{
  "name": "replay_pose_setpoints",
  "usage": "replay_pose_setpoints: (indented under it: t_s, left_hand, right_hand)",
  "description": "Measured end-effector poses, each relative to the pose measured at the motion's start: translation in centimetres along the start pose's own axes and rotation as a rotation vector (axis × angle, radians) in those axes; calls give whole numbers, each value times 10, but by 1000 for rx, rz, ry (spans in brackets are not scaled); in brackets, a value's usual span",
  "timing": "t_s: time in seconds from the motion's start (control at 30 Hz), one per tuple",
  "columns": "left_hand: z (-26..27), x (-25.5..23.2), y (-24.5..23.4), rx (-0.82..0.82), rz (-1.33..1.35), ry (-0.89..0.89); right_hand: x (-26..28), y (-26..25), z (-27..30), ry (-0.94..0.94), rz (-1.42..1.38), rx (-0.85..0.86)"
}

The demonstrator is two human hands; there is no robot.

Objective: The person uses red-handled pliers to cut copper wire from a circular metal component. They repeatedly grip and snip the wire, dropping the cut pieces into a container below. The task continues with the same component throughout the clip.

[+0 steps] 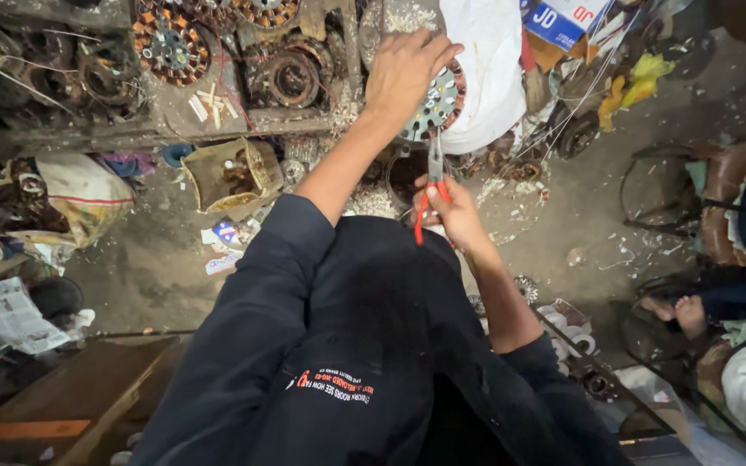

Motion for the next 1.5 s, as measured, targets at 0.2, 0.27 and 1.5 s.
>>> replay_pose_setpoints:
  t_s: [0.2, 0.27, 1.5]
  left_hand:
    - [-4, 8, -2, 48, 22, -22]
    - [1, 7, -3, 22, 38, -10]
    - [12, -9, -12, -48, -38, 102]
  right_hand:
    - [-20, -9, -10, -3, -345, 83]
    - [-29, -10, -13, 18, -424, 100]
    - [-11, -27, -35, -523, 1135, -317]
Point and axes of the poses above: each hand's wrist, its own z-axis away from the middle knuckle, its own y-axis out of the palm, x = y × z, the point moved 6 cm from there along -z, towards the middle knuckle, and after that the axes turned 8 degrees about -y, right-handed, at the moved point
